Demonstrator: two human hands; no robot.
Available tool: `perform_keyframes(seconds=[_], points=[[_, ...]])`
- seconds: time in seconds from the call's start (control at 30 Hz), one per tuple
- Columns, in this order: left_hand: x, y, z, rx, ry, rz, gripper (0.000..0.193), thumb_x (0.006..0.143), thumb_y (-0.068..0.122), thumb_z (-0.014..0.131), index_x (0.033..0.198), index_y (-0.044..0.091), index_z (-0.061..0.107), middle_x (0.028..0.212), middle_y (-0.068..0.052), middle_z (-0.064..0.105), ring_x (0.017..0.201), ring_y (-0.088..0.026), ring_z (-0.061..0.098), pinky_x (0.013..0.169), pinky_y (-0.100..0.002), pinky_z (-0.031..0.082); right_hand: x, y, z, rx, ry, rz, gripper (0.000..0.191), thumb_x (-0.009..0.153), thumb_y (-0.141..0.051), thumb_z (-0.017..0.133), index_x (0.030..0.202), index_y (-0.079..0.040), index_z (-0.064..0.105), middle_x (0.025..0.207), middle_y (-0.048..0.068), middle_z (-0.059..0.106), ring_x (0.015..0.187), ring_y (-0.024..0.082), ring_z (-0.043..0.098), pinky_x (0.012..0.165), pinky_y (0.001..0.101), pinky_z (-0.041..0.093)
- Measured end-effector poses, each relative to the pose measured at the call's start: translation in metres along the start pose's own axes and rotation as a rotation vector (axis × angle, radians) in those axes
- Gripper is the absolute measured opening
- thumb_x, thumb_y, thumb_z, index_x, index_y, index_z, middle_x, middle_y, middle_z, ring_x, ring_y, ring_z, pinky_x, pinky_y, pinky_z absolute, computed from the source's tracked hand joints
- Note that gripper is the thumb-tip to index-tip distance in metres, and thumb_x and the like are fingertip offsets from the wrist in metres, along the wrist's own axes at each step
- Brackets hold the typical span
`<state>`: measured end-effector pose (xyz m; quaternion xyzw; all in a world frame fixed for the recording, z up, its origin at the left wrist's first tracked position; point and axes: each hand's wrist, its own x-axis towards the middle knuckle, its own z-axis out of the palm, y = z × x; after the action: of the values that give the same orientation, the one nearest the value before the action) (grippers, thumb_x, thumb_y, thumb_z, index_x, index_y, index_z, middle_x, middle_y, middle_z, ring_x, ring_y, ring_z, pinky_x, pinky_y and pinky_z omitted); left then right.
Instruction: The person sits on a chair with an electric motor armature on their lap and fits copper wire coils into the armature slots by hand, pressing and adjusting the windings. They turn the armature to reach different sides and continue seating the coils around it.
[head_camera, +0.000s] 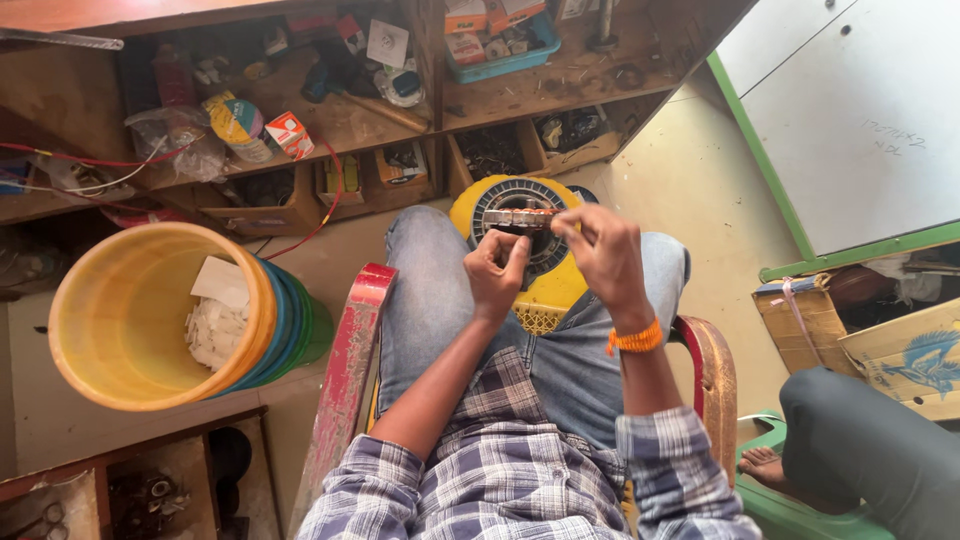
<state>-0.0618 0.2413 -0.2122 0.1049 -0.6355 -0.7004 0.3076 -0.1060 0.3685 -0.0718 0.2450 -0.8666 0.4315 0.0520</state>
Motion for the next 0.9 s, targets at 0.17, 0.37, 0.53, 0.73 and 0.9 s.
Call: perform_keyframes(seconds=[0.17,0.37,0.53,0.73,0.9], points=[[-0.004,0.0,0.01,-0.26,0.02,-0.246,0.015,0.097,0.009,0.07,0.085,0.005,0.062,0.066,0.003,0.061,0.052,0.0,0.05,0.046,-0.019,0.037,0.041,0.011,0.025,0.009,-0.037,0.014,0.008,0.093,-0.006,0.072,0.097,0.001,0.075,0.077,0.005,0.072,0.067,0.005,0.066,0.059,0.0254,0.05],[0.005,0.003,0.013,-0.335,0.029,-0.378,0.013,0.095,0.01,0.069,0.085,0.005,0.064,0.065,0.0,0.064,0.047,-0.001,0.05,0.043,-0.019,0.038,0.067,0.05,0.037,0.039,-0.115,0.24,0.011,0.088,-0.009,0.077,0.095,-0.001,0.079,0.07,0.003,0.071,0.061,0.004,0.06,0.054,0.0254,0.046],[0.005,0.025,0.014,-0.155,0.023,-0.312,0.014,0.098,0.011,0.07,0.088,0.005,0.063,0.067,0.0,0.062,0.053,-0.004,0.052,0.049,-0.022,0.04,0.058,0.086,0.023,0.027,-0.086,0.286,0.015,0.087,-0.011,0.082,0.097,0.0,0.08,0.067,-0.002,0.063,0.061,0.002,0.051,0.054,0.0224,0.04],[0.031,0.056,-0.011,0.512,-0.101,0.678,0.035,0.087,0.011,0.075,0.119,0.012,0.061,0.109,-0.007,0.07,0.105,-0.026,0.063,0.093,-0.04,0.048,0.023,0.102,-0.002,0.348,-0.033,0.473,0.017,0.09,-0.011,0.08,0.1,0.003,0.077,0.063,-0.013,0.048,0.054,-0.002,0.035,0.048,0.0193,0.025],[0.061,0.049,-0.026,0.303,-0.467,0.517,0.073,0.087,0.006,0.08,0.151,0.016,0.047,0.123,-0.001,0.072,0.114,-0.025,0.064,0.106,-0.038,0.05,0.007,0.088,-0.017,0.469,-0.05,0.54,0.017,0.091,-0.01,0.078,0.102,0.002,0.075,0.061,-0.012,0.05,0.048,-0.003,0.034,0.042,0.0184,0.022]])
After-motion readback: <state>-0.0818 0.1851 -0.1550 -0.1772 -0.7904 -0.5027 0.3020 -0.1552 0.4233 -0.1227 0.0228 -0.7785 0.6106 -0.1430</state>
